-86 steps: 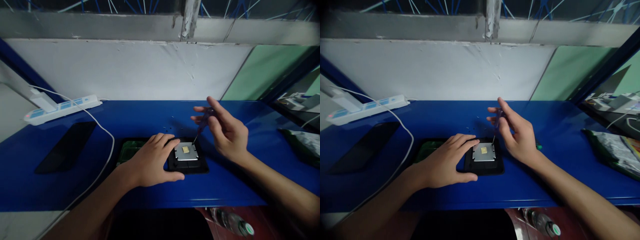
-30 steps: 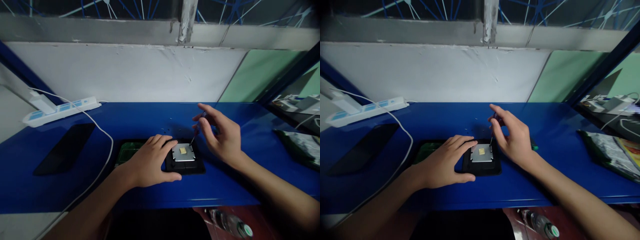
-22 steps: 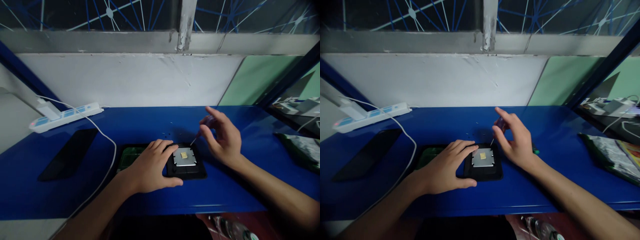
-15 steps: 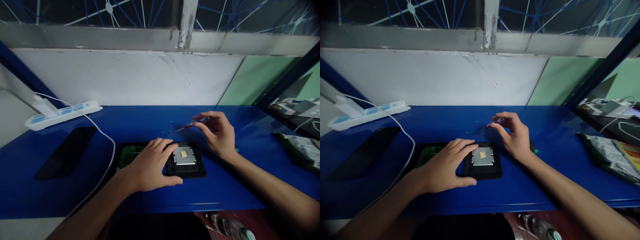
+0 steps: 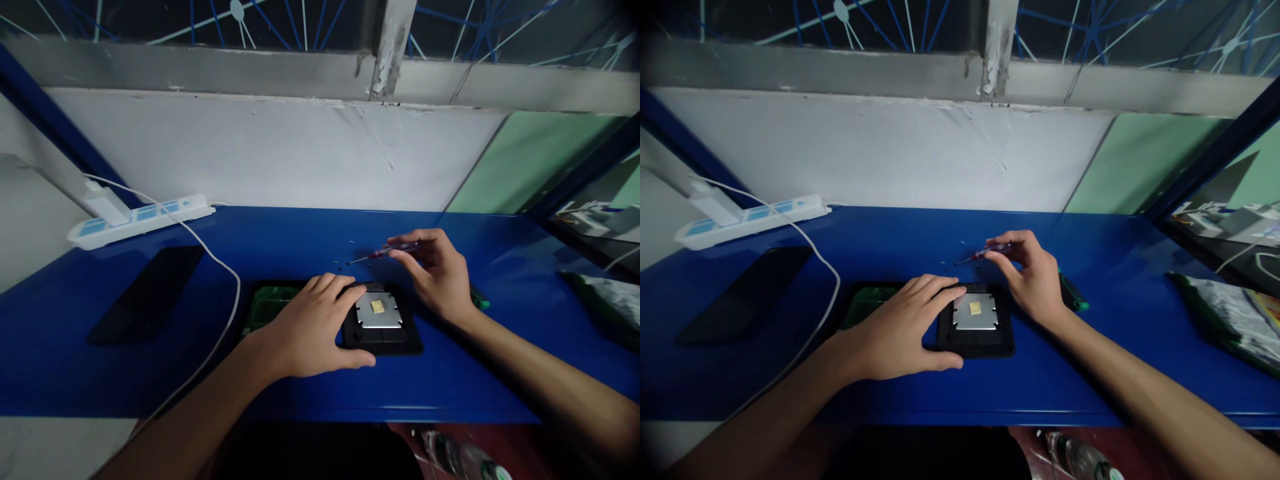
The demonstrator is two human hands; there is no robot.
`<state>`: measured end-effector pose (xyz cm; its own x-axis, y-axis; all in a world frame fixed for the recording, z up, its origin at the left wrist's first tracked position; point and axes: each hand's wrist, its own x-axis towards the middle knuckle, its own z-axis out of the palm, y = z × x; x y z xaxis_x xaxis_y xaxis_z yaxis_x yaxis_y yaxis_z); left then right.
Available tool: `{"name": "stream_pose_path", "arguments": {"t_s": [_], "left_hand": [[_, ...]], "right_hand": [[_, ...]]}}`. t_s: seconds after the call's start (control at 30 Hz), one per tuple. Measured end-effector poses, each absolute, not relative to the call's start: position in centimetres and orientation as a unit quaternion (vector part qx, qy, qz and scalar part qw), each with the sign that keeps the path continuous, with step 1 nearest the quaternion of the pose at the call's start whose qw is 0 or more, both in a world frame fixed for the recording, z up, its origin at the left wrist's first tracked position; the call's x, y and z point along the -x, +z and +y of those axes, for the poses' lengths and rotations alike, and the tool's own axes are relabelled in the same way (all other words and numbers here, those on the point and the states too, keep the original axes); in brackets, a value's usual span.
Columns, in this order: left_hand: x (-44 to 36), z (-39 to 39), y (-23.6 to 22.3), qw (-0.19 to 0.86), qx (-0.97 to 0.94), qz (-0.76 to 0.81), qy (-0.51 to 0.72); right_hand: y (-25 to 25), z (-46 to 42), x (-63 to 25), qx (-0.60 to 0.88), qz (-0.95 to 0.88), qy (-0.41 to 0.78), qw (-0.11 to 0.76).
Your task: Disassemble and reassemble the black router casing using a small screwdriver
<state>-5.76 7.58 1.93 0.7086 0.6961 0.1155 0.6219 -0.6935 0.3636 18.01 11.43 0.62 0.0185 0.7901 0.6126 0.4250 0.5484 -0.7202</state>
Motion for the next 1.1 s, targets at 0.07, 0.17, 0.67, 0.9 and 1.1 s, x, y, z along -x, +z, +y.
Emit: {"name": "stream_pose_path", "arguments": {"t_s": [0.07, 0.17, 0.67, 0.9, 1.1], "left_hand": [[5.8, 7.6, 1.9, 0.149, -0.912, 0.36, 0.128], [5.8, 7.5, 2.0, 0.145, -0.912, 0.362, 0.131], [6.0, 7.6, 3.0, 0.159, -0.902, 0.388, 0.101], [5.3, 6.5, 3.3, 0.085, -0.918, 0.373, 0.107], [2.5, 3.1, 2.1, 0.009, -0.902, 0.395, 0.174]], "right_hand": [[0.6, 11.5, -18.0, 0.446, -0.678, 0.16, 0.562], [0.6, 11.5, -17.9, 0.445, -0.678, 0.171, 0.559], [2.8, 12.2, -19.5, 0.41, -0.622, 0.214, 0.632], [2.5, 12.6, -20.1, 0.412, -0.585, 0.301, 0.63], [2.0, 12.5, -20.0, 0.401, -0.595, 0.346, 0.605]]}}
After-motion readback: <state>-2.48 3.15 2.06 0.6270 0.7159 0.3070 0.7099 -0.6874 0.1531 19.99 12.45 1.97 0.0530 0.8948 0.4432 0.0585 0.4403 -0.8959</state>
